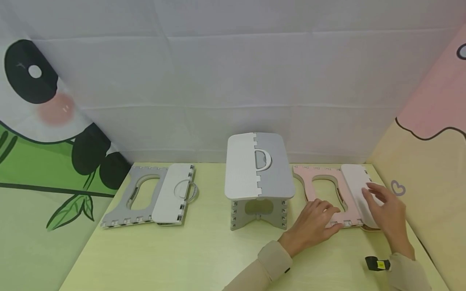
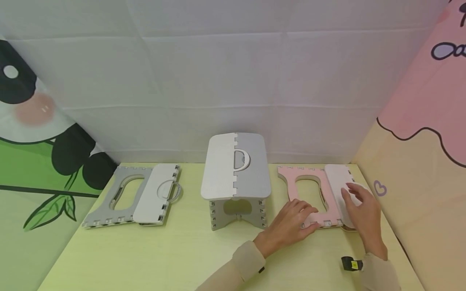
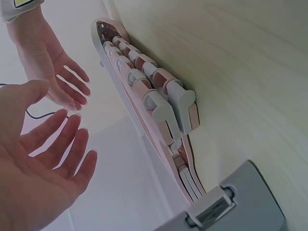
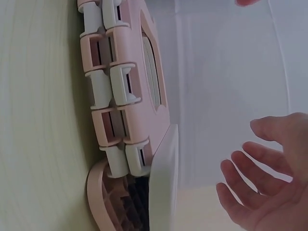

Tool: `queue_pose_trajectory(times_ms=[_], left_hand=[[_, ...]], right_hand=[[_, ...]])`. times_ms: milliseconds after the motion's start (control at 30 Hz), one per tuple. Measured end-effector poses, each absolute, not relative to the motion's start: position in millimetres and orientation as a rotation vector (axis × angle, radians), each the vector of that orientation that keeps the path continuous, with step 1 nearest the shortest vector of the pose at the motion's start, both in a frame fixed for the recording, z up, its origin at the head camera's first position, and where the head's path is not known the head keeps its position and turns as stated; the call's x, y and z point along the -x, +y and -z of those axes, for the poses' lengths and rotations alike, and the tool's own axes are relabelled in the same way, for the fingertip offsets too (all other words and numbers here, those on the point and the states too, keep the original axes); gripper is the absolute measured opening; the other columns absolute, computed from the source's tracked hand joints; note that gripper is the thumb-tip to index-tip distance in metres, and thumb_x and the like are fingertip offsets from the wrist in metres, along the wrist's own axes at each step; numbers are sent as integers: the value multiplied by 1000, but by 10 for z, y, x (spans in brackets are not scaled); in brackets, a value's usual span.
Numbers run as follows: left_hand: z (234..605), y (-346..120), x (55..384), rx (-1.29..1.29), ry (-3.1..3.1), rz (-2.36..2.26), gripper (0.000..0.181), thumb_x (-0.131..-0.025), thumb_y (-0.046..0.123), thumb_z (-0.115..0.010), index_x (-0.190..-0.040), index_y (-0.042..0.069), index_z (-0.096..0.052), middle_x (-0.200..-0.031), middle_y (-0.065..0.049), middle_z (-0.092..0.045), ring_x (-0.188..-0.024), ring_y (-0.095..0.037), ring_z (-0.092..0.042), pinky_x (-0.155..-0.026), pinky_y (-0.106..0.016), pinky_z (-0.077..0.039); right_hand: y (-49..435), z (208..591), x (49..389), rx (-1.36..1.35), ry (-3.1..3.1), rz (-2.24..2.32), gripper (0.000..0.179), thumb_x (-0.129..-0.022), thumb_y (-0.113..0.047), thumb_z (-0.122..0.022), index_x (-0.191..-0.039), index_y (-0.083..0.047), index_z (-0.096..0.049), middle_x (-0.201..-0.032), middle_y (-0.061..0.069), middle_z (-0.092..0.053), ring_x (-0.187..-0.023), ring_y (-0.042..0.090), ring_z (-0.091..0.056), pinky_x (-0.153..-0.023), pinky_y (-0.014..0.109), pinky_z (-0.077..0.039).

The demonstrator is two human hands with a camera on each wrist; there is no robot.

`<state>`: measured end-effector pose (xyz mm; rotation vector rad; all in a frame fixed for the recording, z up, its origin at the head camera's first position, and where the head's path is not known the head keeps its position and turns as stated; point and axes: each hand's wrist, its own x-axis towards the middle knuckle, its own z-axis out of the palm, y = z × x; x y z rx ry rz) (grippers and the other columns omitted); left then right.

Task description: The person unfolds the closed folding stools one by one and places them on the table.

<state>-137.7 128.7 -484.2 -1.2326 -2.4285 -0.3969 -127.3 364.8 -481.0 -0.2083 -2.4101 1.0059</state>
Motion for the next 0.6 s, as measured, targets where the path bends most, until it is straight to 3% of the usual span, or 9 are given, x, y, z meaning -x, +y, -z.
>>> queue_pose_trajectory(times_ms=[133, 300, 400, 500, 600], left_hand=[[4845, 1304, 1383, 1233, -2446, 400, 36, -102, 47, -63, -125, 21, -70, -120, 7, -67, -107, -8, -57, -95, -18, -45], [4862, 1335, 1384, 1225, -2480, 397, 37, -101, 47, -64, -126, 21, -70, -121, 8, -66, -107, -8, -56, -93, -17, -44], [4875, 1358, 1388, 1217, -2494, 385, 38, -101, 48, -64, -127, 21, -70, -121, 8, -66, -107, -7, -56, -92, -17, -44], [4883, 1382, 1393, 1214, -2510, 382, 38, -101, 49, -64, -128, 22, -69, -121, 8, -65, -107, -7, -56, -91, -16, -44], [4894, 1403, 1397, 1209, -2527, 377, 39, -101, 49, -63, -128, 22, -69, -120, 8, -64, -106, -6, -55, -91, -16, -43]], right_hand=[[3704, 4830, 1280, 211, -2415, -1000, 30, -97, -21, -72, -122, -4, -72, -100, -33, -57, -92, -28, -43, -79, 2, -35], [3746, 4824, 1276, 248, -2447, -995, 32, -98, -24, -71, -123, -4, -71, -99, -34, -55, -91, -26, -41, -77, 4, -36], [3765, 4824, 1277, 273, -2462, -994, 33, -98, -25, -71, -123, -3, -71, -100, -24, -62, -90, -25, -40, -77, 3, -37], [3787, 4832, 1281, 283, -2475, -992, 35, -99, -26, -70, -124, -2, -70, -105, 1, -72, -89, -25, -40, -76, 1, -37], [3807, 4839, 1285, 279, -2486, -991, 36, -100, -25, -68, -125, 1, -69, -115, 26, -70, -89, -25, -39, -77, 0, -36]])
